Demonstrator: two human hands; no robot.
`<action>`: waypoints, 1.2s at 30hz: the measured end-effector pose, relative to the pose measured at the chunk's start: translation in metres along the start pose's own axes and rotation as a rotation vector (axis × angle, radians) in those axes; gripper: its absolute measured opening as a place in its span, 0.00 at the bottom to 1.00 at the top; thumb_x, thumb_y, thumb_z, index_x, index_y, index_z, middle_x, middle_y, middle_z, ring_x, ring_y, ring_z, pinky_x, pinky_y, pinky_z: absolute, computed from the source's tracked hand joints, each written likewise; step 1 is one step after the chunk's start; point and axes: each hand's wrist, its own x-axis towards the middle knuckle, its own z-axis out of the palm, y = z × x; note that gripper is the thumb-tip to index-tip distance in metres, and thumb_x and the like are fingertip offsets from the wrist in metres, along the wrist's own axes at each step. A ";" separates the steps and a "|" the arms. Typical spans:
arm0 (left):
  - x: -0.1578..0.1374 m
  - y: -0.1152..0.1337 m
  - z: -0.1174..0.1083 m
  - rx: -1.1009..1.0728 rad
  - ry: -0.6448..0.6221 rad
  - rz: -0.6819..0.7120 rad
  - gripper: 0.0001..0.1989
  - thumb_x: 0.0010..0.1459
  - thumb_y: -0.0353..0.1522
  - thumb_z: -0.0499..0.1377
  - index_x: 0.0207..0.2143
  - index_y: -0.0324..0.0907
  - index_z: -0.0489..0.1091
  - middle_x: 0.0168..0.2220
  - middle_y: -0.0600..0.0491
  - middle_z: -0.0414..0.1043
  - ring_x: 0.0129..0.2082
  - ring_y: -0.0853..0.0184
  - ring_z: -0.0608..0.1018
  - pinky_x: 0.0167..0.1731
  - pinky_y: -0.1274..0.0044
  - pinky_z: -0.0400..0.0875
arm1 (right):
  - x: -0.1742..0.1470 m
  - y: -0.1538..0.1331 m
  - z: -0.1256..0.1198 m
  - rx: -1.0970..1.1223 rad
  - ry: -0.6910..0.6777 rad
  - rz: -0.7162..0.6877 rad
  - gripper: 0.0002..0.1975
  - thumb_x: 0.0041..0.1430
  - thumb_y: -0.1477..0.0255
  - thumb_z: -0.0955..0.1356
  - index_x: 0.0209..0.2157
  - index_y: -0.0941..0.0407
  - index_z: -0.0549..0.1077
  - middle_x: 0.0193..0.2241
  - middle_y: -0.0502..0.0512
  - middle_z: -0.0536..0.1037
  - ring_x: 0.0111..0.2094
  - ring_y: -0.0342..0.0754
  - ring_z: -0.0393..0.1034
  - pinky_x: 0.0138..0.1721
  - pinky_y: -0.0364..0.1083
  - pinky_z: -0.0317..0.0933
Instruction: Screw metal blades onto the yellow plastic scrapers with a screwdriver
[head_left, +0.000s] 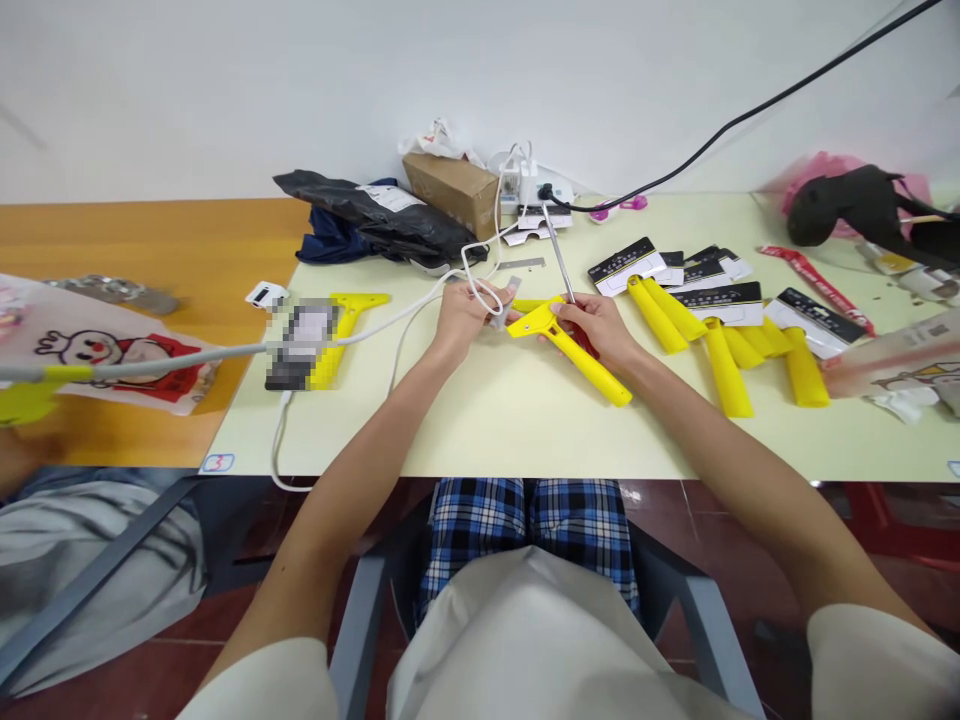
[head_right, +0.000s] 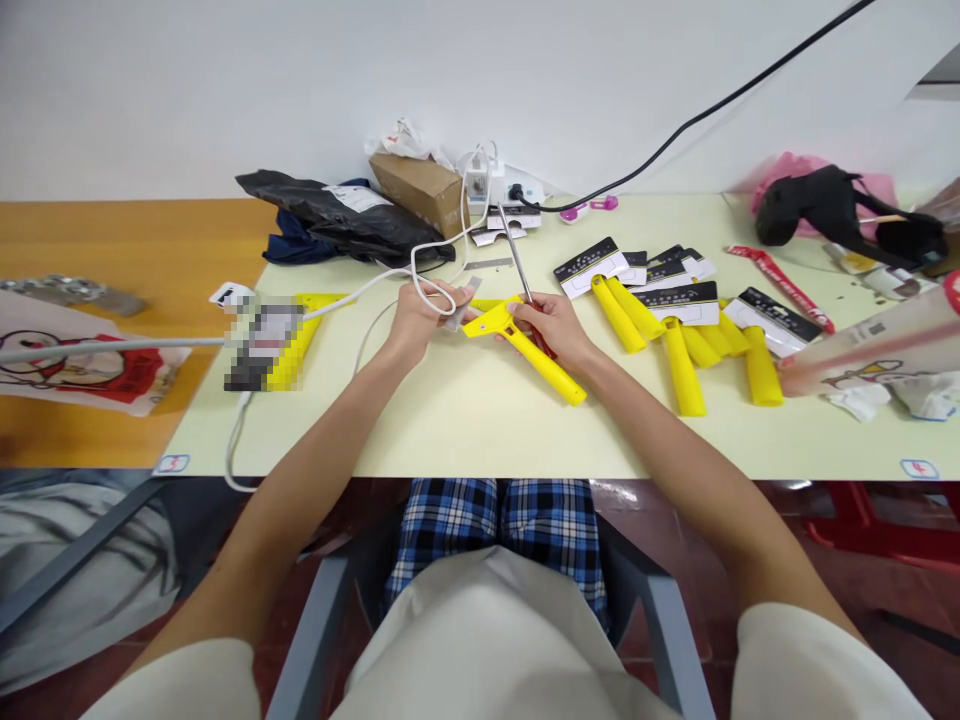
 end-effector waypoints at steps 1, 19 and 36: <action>0.000 0.000 0.000 -0.003 0.004 0.004 0.23 0.49 0.48 0.77 0.26 0.40 0.74 0.25 0.50 0.79 0.25 0.66 0.82 0.26 0.77 0.74 | 0.000 0.000 0.001 0.000 0.003 0.004 0.19 0.51 0.59 0.81 0.38 0.54 0.78 0.21 0.46 0.65 0.27 0.52 0.80 0.21 0.45 0.75; 0.002 -0.004 0.003 -0.005 0.041 0.036 0.23 0.50 0.47 0.78 0.25 0.40 0.74 0.23 0.52 0.76 0.27 0.65 0.85 0.25 0.79 0.73 | -0.001 -0.003 0.003 0.034 0.026 -0.012 0.19 0.50 0.59 0.82 0.34 0.56 0.77 0.22 0.48 0.68 0.25 0.50 0.78 0.20 0.45 0.75; 0.002 -0.008 0.005 0.053 0.024 0.080 0.24 0.50 0.47 0.78 0.23 0.41 0.72 0.20 0.57 0.68 0.19 0.76 0.64 0.20 0.79 0.58 | -0.001 -0.001 0.003 0.017 -0.018 -0.046 0.22 0.49 0.57 0.84 0.34 0.56 0.78 0.21 0.48 0.70 0.24 0.49 0.76 0.23 0.46 0.77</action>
